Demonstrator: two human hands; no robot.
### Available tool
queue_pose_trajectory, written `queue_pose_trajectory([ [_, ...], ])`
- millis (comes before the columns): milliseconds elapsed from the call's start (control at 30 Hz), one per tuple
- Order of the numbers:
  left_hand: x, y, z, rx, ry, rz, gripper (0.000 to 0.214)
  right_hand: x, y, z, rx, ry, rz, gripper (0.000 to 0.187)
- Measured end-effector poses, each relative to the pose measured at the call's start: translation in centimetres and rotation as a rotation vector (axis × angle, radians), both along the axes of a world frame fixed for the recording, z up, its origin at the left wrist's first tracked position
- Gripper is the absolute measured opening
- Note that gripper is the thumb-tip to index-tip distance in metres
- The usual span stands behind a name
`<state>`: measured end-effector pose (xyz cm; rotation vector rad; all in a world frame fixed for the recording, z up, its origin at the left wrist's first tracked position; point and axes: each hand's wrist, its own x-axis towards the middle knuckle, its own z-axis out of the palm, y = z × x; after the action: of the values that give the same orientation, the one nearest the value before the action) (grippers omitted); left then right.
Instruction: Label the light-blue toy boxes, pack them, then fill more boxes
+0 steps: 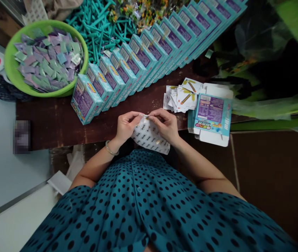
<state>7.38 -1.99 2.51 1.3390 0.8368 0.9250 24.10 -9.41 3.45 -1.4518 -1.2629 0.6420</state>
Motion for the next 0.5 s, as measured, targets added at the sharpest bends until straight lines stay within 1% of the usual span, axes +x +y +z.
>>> queue_pose_trajectory([
  [67,0.3,0.0,0.2,-0.038,-0.008,-0.003,0.019,0.2,0.3,-0.5,0.047,-0.087,-0.033,0.009],
  [167,0.5,0.4,0.3,-0.107,-0.004,-0.013,0.03,0.9,0.4,-1.0,0.162,-0.337,-0.058,0.007],
  [233,0.5,0.7,0.3,-0.171,-0.011,-0.02,0.04,1.2,0.1,-0.8,0.215,-0.43,0.013,0.003],
  [267,0.4,0.9,0.2,-0.196,-0.014,-0.024,0.044,1.2,0.0,-0.6,0.214,-0.433,0.067,0.001],
  [300,0.4,1.1,0.2,-0.209,-0.015,-0.029,0.047,1.2,-0.2,-0.2,0.193,-0.41,0.112,0.003],
  [367,0.3,1.3,0.0,-0.199,-0.005,-0.047,0.049,0.9,-0.1,0.6,0.105,-0.293,0.13,0.013],
  [433,0.2,1.2,-0.1,-0.163,0.023,-0.065,0.049,0.5,0.6,1.1,0.003,-0.125,0.104,0.032],
  [500,0.1,1.0,0.0,-0.139,0.058,-0.076,0.047,0.3,1.6,1.3,-0.067,0.012,0.12,0.05],
])
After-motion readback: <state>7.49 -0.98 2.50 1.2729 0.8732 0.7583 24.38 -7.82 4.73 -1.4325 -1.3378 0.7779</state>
